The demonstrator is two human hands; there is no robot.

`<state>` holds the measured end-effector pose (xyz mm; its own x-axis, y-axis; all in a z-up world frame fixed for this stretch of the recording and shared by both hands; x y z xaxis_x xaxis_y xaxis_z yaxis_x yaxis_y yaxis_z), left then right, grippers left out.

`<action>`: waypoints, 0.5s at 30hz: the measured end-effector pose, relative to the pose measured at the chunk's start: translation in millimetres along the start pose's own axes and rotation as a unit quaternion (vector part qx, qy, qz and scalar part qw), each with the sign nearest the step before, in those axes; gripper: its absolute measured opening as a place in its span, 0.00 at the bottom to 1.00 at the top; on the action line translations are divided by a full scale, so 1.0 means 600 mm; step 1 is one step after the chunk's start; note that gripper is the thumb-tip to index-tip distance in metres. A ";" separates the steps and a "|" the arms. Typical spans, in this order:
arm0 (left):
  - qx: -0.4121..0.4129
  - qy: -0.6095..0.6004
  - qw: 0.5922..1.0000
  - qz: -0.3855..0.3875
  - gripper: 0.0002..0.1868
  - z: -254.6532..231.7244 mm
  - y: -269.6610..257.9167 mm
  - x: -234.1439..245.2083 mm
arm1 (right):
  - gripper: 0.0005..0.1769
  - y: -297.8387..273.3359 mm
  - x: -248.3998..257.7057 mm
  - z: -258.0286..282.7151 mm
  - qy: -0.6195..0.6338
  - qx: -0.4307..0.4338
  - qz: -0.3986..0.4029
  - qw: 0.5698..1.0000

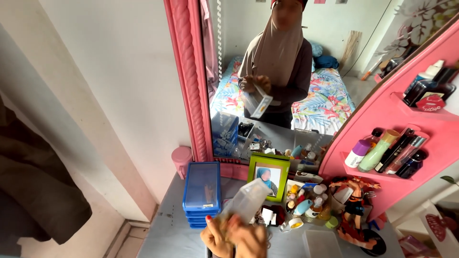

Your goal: Organizing small hair accessories like clips and ties into clear plastic storage containers on a vanity.

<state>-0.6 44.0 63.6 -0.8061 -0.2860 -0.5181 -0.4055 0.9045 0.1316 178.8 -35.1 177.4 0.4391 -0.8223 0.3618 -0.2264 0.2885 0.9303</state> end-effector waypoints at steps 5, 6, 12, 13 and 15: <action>-0.008 -0.010 1.000 0.024 0.35 -0.002 -0.004 0.015 | 0.15 -0.040 -0.013 0.036 0.010 -0.008 0.013 1.000; -0.006 -0.008 1.000 0.022 0.35 -0.005 -0.011 0.022 | 0.15 -0.032 -0.006 0.014 0.012 -0.010 0.016 1.000; -0.011 0.049 0.999 -0.001 0.36 0.023 -0.030 0.000 | 0.20 -0.035 -0.005 -0.024 0.012 -0.076 0.022 0.997; 0.009 0.027 1.000 0.005 0.35 0.049 -0.030 0.002 | 0.18 -0.059 -0.006 -0.001 0.021 -0.053 0.000 0.998; 0.029 0.004 1.000 0.011 0.35 0.061 -0.034 -0.008 | 0.16 -0.095 -0.010 0.028 0.030 -0.029 -0.022 0.999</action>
<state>27.4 38.3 32.3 -0.8173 -0.2687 -0.5097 -0.3630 0.9271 0.0934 174.7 -54.8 121.1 0.4988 -0.8052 0.3208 -0.1548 0.2815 0.9470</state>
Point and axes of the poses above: each hand's wrist, its own y-axis towards the middle knuckle, its own x-axis out of the back of the hand, z = x × y, the point moved 10 cm from there along y, towards the middle knuckle, and after that the axes turned 15 degrees about x, right-handed, at the moved point
